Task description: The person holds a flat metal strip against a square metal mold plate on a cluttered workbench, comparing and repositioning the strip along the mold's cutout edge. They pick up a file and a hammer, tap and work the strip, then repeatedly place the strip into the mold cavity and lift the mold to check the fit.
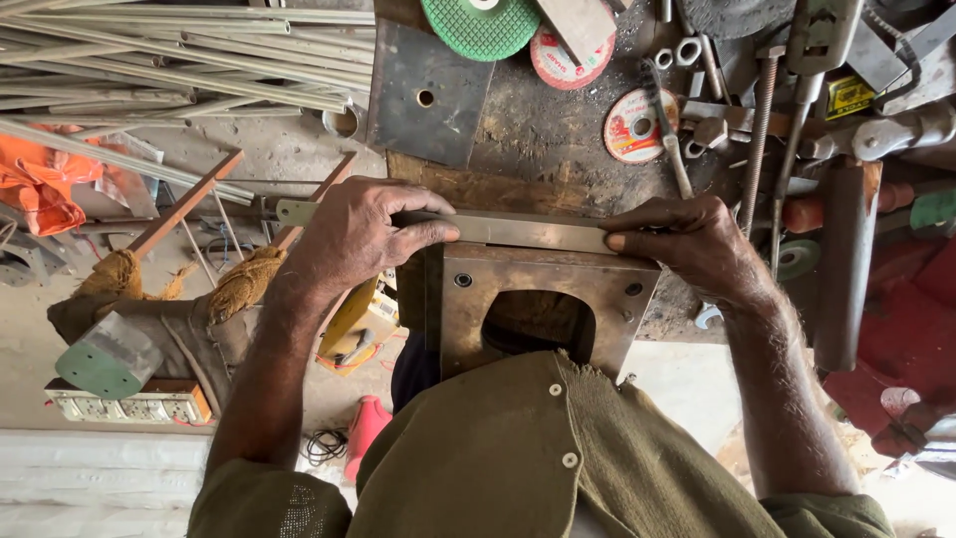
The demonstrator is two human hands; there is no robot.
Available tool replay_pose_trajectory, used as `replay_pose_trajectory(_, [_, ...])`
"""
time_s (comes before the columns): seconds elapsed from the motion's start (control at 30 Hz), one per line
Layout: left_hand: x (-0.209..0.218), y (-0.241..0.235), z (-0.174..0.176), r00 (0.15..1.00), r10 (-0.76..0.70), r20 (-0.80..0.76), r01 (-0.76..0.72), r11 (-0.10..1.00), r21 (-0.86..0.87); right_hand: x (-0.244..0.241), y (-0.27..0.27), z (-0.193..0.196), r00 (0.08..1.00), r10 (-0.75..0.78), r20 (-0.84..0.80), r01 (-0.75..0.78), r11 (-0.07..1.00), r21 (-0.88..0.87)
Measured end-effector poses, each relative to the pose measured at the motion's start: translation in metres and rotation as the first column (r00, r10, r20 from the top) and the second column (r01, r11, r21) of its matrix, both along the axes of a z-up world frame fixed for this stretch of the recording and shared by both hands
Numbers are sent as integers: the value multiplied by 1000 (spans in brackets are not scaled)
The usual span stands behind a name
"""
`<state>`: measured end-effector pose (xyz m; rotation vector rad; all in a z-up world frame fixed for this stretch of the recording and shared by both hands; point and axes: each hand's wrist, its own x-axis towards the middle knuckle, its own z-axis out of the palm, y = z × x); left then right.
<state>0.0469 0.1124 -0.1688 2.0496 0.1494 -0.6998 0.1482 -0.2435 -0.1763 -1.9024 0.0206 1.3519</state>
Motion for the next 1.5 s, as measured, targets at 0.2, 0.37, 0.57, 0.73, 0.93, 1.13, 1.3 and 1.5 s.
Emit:
replay_pose_trajectory(0.2, [-7,7,-15,994,-106,-10,107,993,52,4,4,0,992,110,60,-107,993,-44])
replay_pose_trajectory(0.37, [-4,5,-11,994,-108,28,108,994,5,3,-2,-5,999,35,-13,-35,999,31])
replay_pose_trajectory(0.57, [2,0,-2,997,-77,-20,78,997,20,6,-2,-3,994,-25,-109,31,998,60])
replay_pose_trajectory(0.73, [0,-1,-7,996,-71,-54,73,997,24,4,-8,-7,997,17,-70,-10,995,101])
replay_pose_trajectory(0.93, [-1,4,-6,997,-73,17,72,997,26,5,-3,-3,997,71,2,-71,997,19])
replay_pose_trajectory(1.13, [-8,4,-11,996,-72,47,69,996,54,2,4,2,997,-39,-68,39,999,6])
replay_pose_trajectory(1.3, [-16,5,-21,997,-62,39,62,998,1,-2,3,0,983,-131,-126,141,988,70])
replay_pose_trajectory(1.5, [-13,5,-17,997,-71,20,70,997,34,-6,3,2,977,-166,-130,170,985,16])
